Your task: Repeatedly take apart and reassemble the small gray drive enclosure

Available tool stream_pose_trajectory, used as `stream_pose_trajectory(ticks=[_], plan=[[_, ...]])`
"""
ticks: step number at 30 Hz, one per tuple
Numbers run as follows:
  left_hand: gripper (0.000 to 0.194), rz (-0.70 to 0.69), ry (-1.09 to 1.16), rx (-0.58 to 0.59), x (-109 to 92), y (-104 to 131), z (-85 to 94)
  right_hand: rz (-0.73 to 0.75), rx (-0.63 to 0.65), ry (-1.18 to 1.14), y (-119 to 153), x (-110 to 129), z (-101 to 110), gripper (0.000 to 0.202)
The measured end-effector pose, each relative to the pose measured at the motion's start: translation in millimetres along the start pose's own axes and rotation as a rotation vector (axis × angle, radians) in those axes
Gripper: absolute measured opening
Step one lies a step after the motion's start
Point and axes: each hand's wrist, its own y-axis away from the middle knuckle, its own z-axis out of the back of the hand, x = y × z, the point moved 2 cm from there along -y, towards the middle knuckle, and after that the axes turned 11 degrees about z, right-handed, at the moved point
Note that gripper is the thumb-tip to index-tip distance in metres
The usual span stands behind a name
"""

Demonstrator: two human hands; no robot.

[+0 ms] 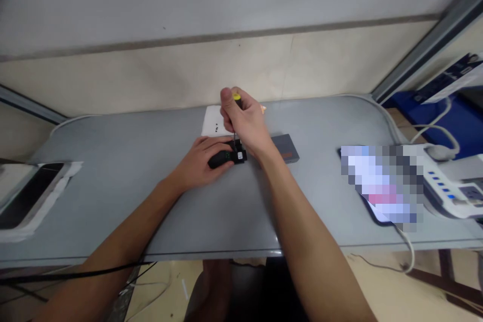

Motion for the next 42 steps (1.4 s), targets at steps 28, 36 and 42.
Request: stream_pose_trajectory(ticks=[28,36,42], plan=[[0.024,-0.018,0.037,-0.033,2,-1,-1.5,0.028,-0.072,-0.008,-2,-2,4,0.055],[0.021,-0.007,0.030,-0.015,-1,0,1.3,-0.052,0.058,-0.077,1,8,7,0.053],[0.024,-0.077,0.031,0.041,-3,1,-1.6,-0.040,-0.028,-0.050,0,0,9,0.063]])
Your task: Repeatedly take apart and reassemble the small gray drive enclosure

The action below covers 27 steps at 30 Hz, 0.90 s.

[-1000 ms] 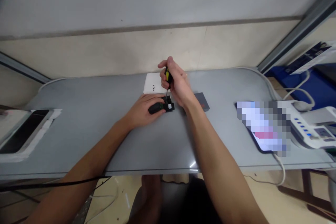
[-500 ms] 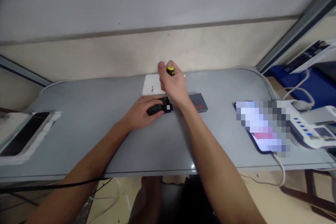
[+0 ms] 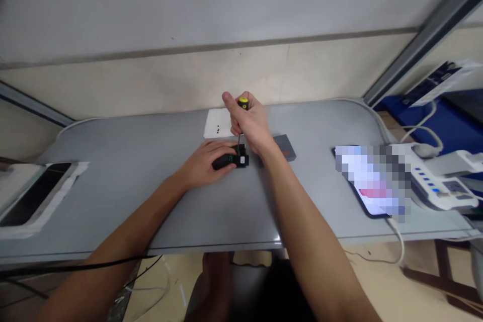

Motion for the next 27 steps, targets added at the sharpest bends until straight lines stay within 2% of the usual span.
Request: stream_pose_trajectory(ticks=[6,9,14,22,27], plan=[[0.026,-0.013,-0.028,0.031,-3.3,0.0,1.6,-0.052,0.114,-0.043,-1.7,5.3,0.6,0.056],[0.025,-0.019,-0.043,0.022,-4.0,-0.1,2.8,0.017,0.048,0.020,-1.7,7.2,3.6,0.053],[0.025,0.027,-0.087,-0.016,-4.1,-0.9,1.4,0.084,-0.066,0.069,-3.9,-0.4,7.7,0.063],[0.028,0.052,-0.126,-0.058,-1.5,-2.3,-2.0,0.084,-0.034,-0.045,0.6,2.8,7.3,0.050],[0.026,0.047,-0.113,-0.054,1.4,-3.1,-3.5,0.085,-0.056,-0.011,4.3,0.4,2.2,0.059]])
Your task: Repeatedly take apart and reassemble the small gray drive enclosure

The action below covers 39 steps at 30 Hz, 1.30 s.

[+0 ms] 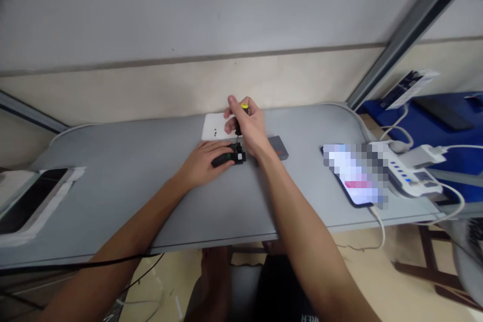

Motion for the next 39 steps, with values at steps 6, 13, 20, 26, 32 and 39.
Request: stream_pose_trajectory(ticks=[6,13,20,26,32,39], plan=[[0.028,-0.044,0.018,-0.035,4,-1,-1.9,0.021,-0.003,0.049,1,-3,-2,0.053],[0.027,-0.037,0.022,-0.013,1,-1,-0.3,0.089,-0.135,0.280,21,-2,19,0.050],[0.030,-0.037,-0.021,0.019,2,0,1.2,0.309,-0.113,0.388,8,73,39,0.043],[0.045,0.005,0.005,-0.001,13,6,12.4,0.265,0.522,0.953,-10,129,40,0.017],[0.078,0.166,0.199,0.072,41,7,21.7,-0.200,1.045,1.500,17,85,88,0.072],[0.073,0.202,0.263,0.124,49,9,25.2,-0.327,1.052,1.387,0,77,107,0.075]])
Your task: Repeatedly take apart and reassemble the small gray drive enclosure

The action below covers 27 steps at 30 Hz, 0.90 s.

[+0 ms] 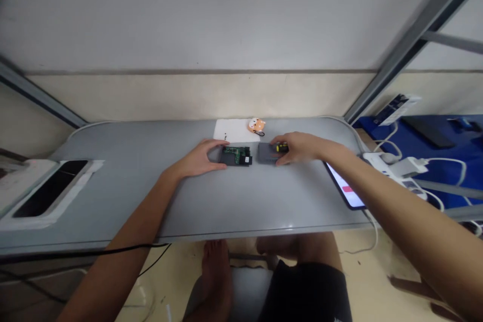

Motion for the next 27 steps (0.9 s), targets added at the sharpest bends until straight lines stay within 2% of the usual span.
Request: stream_pose_trajectory(ticks=[3,7,9,14,17,23,25,27], plan=[[0.074,0.049,0.014,0.007,-2,0,0.7,-0.048,0.017,-0.129,-12,6,12,0.071],[0.075,0.082,0.033,0.002,-4,1,0.9,0.027,0.036,-0.264,-30,29,12,0.063],[0.074,0.090,0.033,-0.010,-5,2,0.2,0.062,0.043,-0.228,-38,42,6,0.055],[0.071,0.120,0.011,-0.065,-3,1,-3.5,0.134,-0.010,0.084,-51,65,-14,0.041],[0.074,0.117,0.006,-0.075,-1,-1,-4.6,0.176,-0.079,0.146,-58,67,-27,0.048],[0.101,0.156,0.080,-0.005,-5,0,2.6,0.278,-0.163,0.055,-69,60,-40,0.058],[0.094,0.178,0.051,-0.005,-8,2,5.9,0.322,-0.180,0.009,-69,62,-41,0.053],[0.079,0.172,0.002,-0.018,-10,5,7.6,0.359,-0.296,-0.132,-71,65,-38,0.040]])
